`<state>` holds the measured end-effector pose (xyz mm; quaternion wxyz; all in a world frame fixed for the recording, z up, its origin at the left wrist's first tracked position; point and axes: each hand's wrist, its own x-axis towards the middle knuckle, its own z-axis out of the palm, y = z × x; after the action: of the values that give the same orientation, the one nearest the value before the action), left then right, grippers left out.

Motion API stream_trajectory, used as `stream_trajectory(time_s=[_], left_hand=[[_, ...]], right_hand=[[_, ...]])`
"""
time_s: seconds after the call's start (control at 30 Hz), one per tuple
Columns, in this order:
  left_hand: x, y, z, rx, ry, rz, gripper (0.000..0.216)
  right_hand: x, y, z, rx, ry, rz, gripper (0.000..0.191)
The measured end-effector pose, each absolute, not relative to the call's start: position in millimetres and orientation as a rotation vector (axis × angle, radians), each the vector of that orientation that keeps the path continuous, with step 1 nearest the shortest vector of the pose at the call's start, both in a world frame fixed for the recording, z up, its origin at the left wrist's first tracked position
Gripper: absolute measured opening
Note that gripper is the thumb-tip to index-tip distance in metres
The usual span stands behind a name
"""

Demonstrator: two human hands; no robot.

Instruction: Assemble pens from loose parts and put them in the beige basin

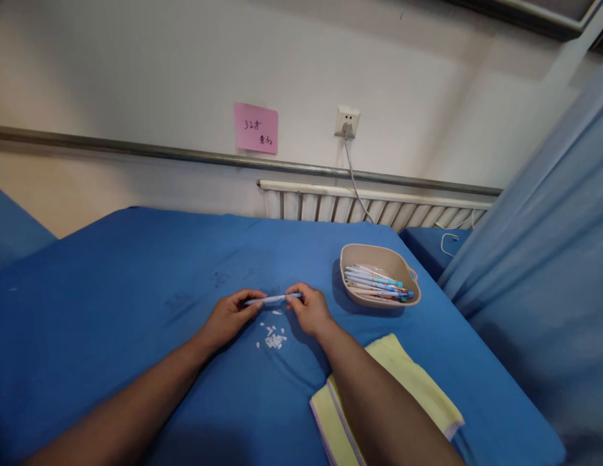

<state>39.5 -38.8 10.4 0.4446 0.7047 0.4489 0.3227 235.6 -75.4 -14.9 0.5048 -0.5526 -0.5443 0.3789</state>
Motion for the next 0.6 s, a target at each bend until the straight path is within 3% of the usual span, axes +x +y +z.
stream_trajectory(time_s=[0.3,0.47,0.6], left_hand=[[46.5,-43.4,14.2,1.399,1.014,0.880,0.053],[45.1,-40.2,8.8,1.537,1.082,0.704,0.041],[44.5,-40.1,8.6,1.547,1.068,0.774,0.033]], right_hand=[[227.6,-78.4,-12.1,-1.311,-1.275,0.970,0.016],[228.2,-80.2,-12.2,-1.323,-1.344,0.928,0.016],[227.6,-80.2,-10.8,-1.296,-1.357,0.963,0.018]])
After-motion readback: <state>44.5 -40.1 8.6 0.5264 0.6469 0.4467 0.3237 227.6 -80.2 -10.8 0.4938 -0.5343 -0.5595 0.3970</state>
